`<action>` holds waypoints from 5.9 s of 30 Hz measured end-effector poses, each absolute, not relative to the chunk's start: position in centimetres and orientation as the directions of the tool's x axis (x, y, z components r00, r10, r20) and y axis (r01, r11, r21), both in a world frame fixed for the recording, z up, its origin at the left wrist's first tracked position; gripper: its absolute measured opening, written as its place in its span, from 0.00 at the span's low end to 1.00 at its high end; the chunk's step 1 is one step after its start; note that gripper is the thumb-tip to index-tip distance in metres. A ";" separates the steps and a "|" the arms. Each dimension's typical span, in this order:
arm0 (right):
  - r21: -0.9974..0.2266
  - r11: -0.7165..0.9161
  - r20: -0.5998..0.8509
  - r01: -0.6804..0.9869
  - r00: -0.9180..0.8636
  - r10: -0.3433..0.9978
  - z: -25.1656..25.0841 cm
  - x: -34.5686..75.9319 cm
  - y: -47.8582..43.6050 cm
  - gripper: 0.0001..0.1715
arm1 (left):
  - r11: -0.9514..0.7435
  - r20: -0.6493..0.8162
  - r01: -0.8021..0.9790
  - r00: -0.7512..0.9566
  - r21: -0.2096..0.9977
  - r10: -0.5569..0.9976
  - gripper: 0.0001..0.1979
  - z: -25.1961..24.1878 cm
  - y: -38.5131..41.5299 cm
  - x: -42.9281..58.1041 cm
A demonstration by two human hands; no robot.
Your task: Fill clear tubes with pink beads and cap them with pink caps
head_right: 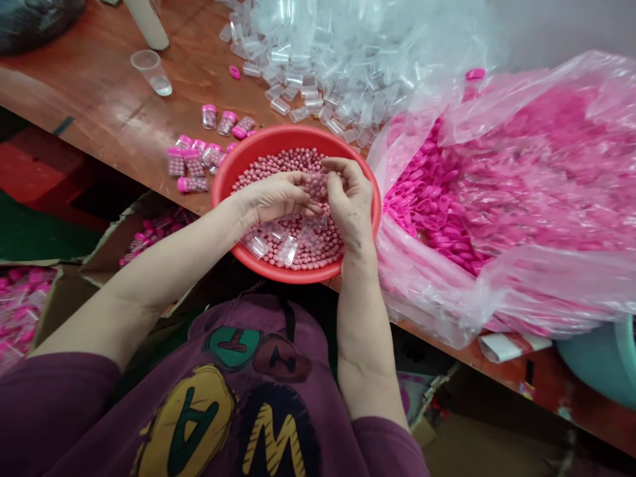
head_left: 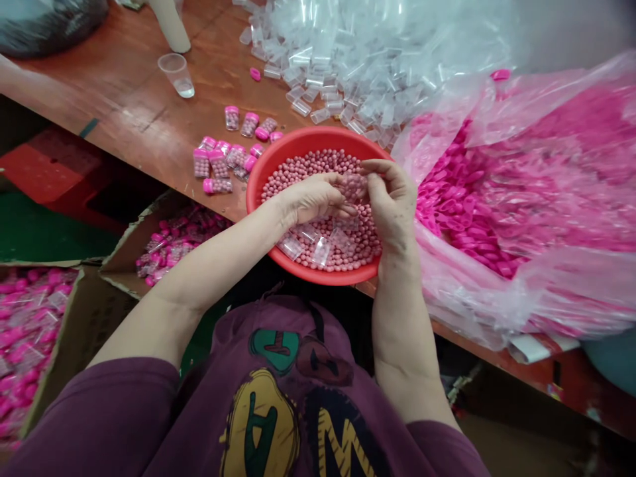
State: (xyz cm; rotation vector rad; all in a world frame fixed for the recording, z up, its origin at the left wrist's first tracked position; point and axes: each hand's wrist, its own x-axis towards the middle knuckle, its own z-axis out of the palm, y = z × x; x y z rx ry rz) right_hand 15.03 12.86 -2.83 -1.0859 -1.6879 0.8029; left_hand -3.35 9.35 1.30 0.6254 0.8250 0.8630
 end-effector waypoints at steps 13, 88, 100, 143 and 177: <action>-0.885 0.368 0.334 0.285 -0.161 0.929 -1.9 14.9 12.1 0.13 | 0.451 -0.295 -0.450 0.375 0.771 0.879 0.11 1.2 9.3 -3.2; -0.930 0.179 0.318 0.322 0.458 0.830 -8.9 29.6 14.2 0.27 | 0.374 -0.370 -0.494 0.110 0.785 0.922 0.07 2.0 9.4 -5.2; -0.940 0.342 0.337 -0.009 0.135 0.932 -1.6 19.6 14.7 0.33 | 0.398 -0.280 -0.514 0.293 0.760 0.914 0.11 2.1 9.0 -4.3; -0.544 0.576 0.354 0.611 -0.455 0.817 -0.9 15.6 10.8 0.27 | 0.293 -0.289 -0.299 0.058 0.908 0.956 0.13 2.9 8.3 -3.2; -0.378 0.583 0.507 0.719 -0.366 0.780 -2.6 14.3 11.1 0.38 | 0.256 -0.236 -0.404 0.098 0.878 0.967 0.08 3.1 7.9 -2.0</action>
